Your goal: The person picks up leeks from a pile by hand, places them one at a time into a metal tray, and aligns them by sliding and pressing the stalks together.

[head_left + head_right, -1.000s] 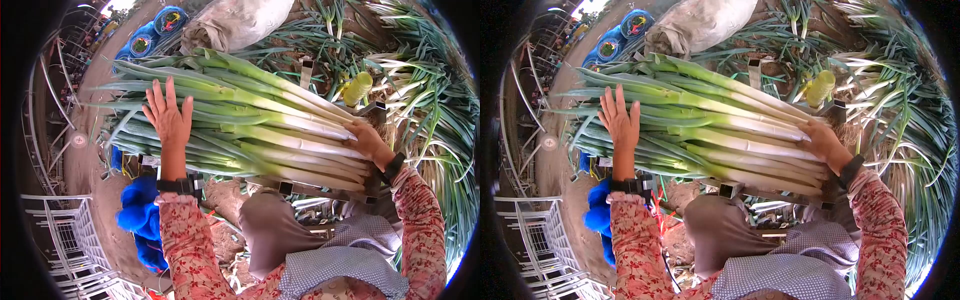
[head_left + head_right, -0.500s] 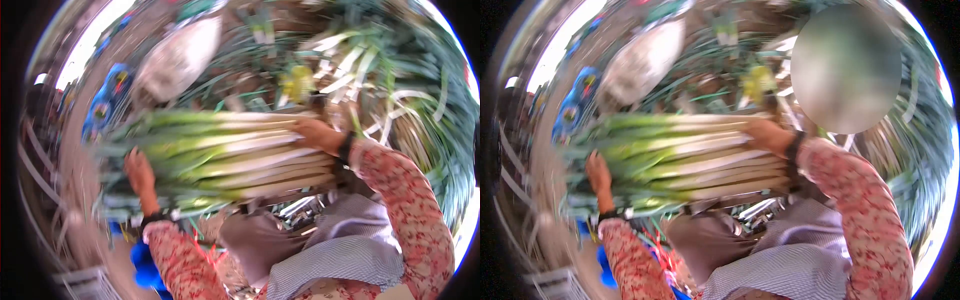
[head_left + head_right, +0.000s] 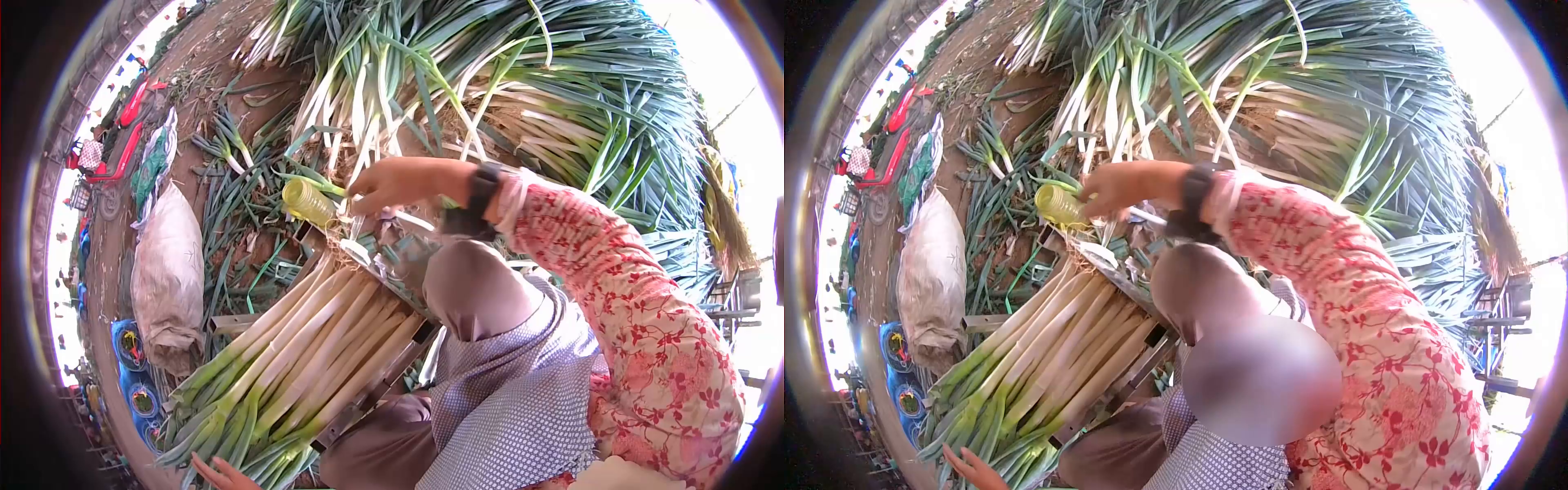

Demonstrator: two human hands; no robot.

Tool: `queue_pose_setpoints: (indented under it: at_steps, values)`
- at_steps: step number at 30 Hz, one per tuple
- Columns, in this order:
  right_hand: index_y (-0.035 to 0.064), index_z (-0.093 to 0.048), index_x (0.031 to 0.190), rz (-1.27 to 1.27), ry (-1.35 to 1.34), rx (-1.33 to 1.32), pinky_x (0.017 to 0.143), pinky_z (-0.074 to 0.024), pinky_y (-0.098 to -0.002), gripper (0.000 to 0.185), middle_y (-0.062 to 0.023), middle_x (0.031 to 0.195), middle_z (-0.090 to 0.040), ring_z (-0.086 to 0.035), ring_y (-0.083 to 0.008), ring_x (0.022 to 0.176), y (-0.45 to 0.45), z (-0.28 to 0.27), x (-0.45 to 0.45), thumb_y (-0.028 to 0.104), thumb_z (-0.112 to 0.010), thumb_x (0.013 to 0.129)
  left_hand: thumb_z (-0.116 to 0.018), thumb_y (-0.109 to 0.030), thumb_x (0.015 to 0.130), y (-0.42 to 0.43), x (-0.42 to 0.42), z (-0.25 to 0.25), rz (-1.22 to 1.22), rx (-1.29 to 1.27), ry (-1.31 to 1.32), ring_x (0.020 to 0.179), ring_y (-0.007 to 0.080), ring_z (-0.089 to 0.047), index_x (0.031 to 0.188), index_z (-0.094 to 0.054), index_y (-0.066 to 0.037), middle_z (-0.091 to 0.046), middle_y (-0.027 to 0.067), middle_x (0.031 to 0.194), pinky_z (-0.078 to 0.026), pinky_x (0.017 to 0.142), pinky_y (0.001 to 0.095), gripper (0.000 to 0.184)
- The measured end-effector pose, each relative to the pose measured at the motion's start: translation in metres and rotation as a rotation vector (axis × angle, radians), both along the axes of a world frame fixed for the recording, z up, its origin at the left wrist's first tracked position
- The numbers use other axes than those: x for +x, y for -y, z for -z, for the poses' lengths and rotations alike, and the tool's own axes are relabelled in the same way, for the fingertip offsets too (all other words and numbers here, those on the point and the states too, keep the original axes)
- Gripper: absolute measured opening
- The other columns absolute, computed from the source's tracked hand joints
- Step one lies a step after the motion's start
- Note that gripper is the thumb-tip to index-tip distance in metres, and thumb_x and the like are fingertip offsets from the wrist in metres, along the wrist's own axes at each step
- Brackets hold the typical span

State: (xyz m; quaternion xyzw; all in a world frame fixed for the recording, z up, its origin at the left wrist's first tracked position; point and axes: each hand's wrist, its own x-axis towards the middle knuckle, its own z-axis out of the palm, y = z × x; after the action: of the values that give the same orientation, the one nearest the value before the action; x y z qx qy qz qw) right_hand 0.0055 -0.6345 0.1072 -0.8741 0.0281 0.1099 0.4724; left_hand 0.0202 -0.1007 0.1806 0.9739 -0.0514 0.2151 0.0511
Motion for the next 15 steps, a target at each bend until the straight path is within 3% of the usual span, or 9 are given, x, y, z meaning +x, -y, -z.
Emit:
queue_pose_setpoints:
  at_steps: [3,5,8,9,11,13,15]
  values:
    - [0.0062,-0.060,0.104,0.291,-0.044,-0.099,0.066,-0.0494,-0.0364,0.037,-0.0131,0.090,-0.064,-0.063,-0.0246,0.076,0.071,0.101,-0.051,0.037,-0.054,0.084,-0.045,-0.018,0.093,0.101,-0.052,-0.036,-0.401,-0.159,-0.454,0.123,0.0362,-0.038,0.136,-0.033,-0.004,-0.040,0.0222,0.133,-0.033,0.099,0.0412,0.047]
    - [0.0065,-0.066,0.091,0.373,-0.107,-0.552,0.066,-0.0480,-0.0418,0.040,-0.0186,0.079,-0.064,-0.061,-0.0328,0.074,0.100,0.181,-0.108,0.043,-0.051,0.080,-0.046,-0.024,0.093,0.060,-0.070,0.005,0.088,-0.077,-0.346,0.123,0.0379,-0.037,0.136,-0.033,-0.003,-0.037,0.0237,0.134,-0.033,0.099,0.0423,0.050]
    - [-0.0009,-0.067,0.079,0.373,-0.463,-0.474,0.069,-0.0496,-0.0387,0.048,-0.0214,0.081,-0.063,-0.063,-0.0299,0.078,0.098,0.227,-0.178,0.044,-0.050,0.077,-0.047,-0.033,0.092,0.095,-0.086,0.022,0.354,-0.024,-0.410,0.123,0.0392,-0.037,0.134,-0.035,0.000,-0.036,0.0245,0.134,-0.032,0.100,0.0438,0.055]
    - [-0.0013,-0.067,0.081,0.407,-0.692,-0.294,0.071,-0.0502,-0.0380,0.048,-0.0219,0.082,-0.063,-0.063,-0.0303,0.081,0.097,0.233,-0.194,0.044,-0.050,0.076,-0.047,-0.036,0.091,0.106,-0.085,0.028,0.482,-0.048,-0.424,0.123,0.0397,-0.037,0.133,-0.036,0.001,-0.036,0.0248,0.134,-0.031,0.100,0.0448,0.057]
    - [-0.0008,-0.066,0.088,0.362,-0.820,-0.226,0.074,-0.0494,-0.0395,0.049,-0.0230,0.087,-0.063,-0.062,-0.0330,0.085,0.087,0.256,-0.215,0.045,-0.053,0.075,-0.047,-0.036,0.091,0.131,-0.087,0.036,0.527,0.036,-0.418,0.123,0.0402,-0.036,0.131,-0.038,0.002,-0.037,0.0252,0.133,-0.031,0.100,0.0460,0.056]
    - [-0.0010,-0.064,0.092,0.318,-0.657,-0.395,0.077,-0.0474,-0.0423,0.051,-0.0231,0.092,-0.062,-0.060,-0.0357,0.087,0.077,0.288,-0.227,0.046,-0.053,0.075,-0.047,-0.037,0.091,0.149,-0.082,0.040,0.533,0.078,-0.414,0.123,0.0405,-0.036,0.129,-0.040,0.002,-0.038,0.0253,0.132,-0.031,0.100,0.0470,0.055]
    - [-0.0016,-0.064,0.093,0.430,-0.502,-0.327,0.083,-0.0442,-0.0432,0.050,-0.0230,0.093,-0.062,-0.058,-0.0379,0.092,0.069,0.290,-0.227,0.044,-0.053,0.075,-0.047,-0.038,0.091,0.160,-0.078,0.040,0.501,0.087,-0.420,0.122,0.0407,-0.036,0.128,-0.042,0.002,-0.038,0.0250,0.132,-0.031,0.099,0.0478,0.055]
